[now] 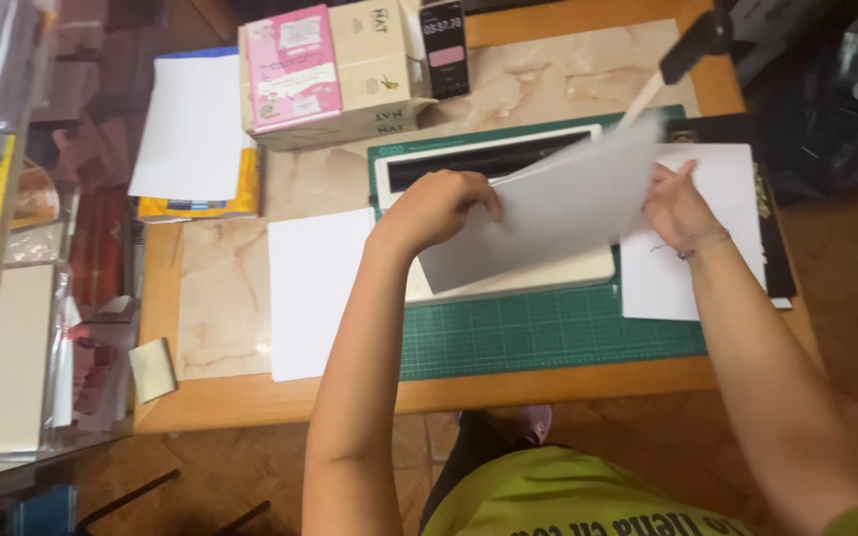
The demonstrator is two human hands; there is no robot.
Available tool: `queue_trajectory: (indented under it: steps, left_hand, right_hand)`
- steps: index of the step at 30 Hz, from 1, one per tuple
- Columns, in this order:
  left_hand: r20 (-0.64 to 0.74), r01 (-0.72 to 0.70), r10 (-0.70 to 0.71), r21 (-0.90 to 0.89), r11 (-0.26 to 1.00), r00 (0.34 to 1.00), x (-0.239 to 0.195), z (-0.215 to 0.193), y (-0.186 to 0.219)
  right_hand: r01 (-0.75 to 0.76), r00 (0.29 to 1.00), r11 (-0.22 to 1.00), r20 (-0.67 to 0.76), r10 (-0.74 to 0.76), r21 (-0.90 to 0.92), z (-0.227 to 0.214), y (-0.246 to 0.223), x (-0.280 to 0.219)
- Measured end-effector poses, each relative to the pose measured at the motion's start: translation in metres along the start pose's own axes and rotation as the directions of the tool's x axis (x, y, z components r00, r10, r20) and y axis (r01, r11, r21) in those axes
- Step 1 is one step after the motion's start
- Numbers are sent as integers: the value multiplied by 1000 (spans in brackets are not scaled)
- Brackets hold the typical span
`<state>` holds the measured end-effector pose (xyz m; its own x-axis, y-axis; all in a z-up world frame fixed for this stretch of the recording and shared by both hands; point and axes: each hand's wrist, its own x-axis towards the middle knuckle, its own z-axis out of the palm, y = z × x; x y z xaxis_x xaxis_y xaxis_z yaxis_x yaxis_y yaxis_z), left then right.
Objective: The person uses a manual binding machine to punch holes in a stack of white paper sheets. They then insert a black book cover into the machine and operate the lever to bind the cover to the punched pages.
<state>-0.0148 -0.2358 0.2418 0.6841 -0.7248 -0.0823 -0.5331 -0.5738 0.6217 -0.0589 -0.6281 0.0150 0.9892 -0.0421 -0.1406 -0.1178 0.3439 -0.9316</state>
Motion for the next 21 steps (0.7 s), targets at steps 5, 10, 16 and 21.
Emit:
queue_trajectory:
  steps: [5, 10, 16, 21]
  left_hand:
    - [-25, 1, 0, 14, 1000, 1000, -5, -6, -41]
    - [7, 23, -23, -10, 1000, 1000, -20, -13, -59]
    - [-169, 55, -135, -411, 910, 976, -26, 17, -135]
    - [-280, -73, -317, -842, 534, 906, -10, 110, -203]
  right_hand:
    - [-21, 999, 972, 32, 29, -233, 26, -1, 4]
    - [12, 991, 945, -119, -53, -326, 66, -2, 2]
    - [6, 983, 976, -177, -45, -217, 35, 29, 9]
    - [2, 993, 990, -120, -19, -141, 54, 25, 4]
